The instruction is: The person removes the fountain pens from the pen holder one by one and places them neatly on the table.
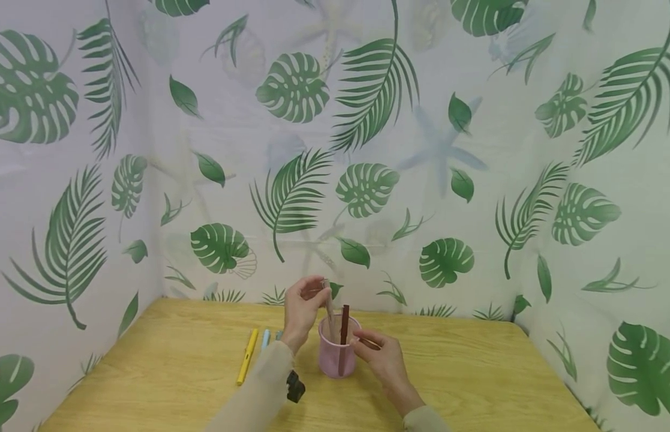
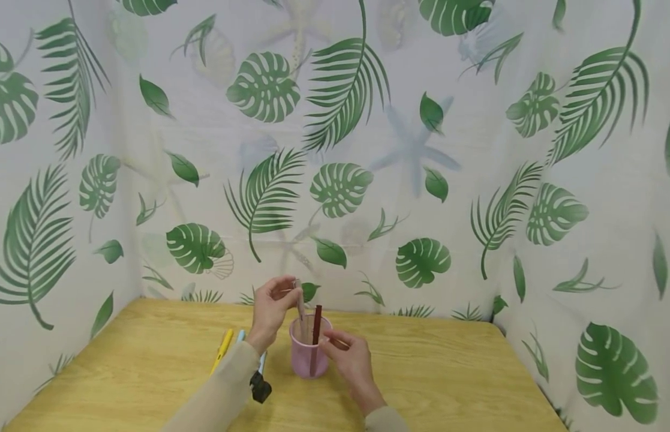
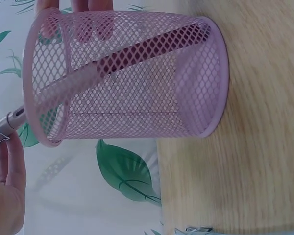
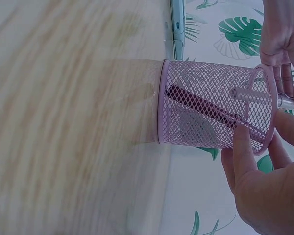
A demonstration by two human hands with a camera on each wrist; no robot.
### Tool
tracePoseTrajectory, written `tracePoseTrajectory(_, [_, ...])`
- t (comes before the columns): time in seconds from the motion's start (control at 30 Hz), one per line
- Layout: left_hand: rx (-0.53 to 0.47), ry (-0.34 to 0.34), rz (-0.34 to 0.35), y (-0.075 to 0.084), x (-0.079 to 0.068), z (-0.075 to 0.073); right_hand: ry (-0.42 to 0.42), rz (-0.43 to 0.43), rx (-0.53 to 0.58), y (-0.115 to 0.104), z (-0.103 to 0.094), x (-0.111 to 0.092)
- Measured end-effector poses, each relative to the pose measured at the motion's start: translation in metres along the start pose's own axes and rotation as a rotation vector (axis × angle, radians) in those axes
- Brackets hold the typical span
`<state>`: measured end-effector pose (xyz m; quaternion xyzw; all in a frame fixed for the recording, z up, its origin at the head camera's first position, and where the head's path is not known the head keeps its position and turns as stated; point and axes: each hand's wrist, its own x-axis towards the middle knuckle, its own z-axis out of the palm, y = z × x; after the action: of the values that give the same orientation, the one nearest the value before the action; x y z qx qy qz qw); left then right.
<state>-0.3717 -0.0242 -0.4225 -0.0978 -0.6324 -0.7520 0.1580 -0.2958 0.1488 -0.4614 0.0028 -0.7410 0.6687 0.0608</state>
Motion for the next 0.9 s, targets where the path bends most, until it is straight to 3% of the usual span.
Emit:
tracePoseTrajectory(0.27, [-0.009, 0.026, 0.003, 0.015, 0.000, -0.004, 0.006, 0.002, -0.013, -0.002, 0.000, 0.000])
tracePoseTrajectory(0.37, [-0.010, 0.051, 0.020, 0.008, 0.004, -0.006, 0.008, 0.005, -0.010, -0.002, 0.001, 0.000])
tracePoseTrajectory(0.57, [-0.021, 0.099, 0.045, 0.012, 0.006, -0.008, 0.016, -0.002, -0.019, -0.002, 0.000, 0.000])
tracePoseTrajectory(0.9, [-0.063, 0.121, 0.024, 0.014, 0.006, -0.015, 0.003, -0.004, -0.011, -0.003, 0.000, 0.001])
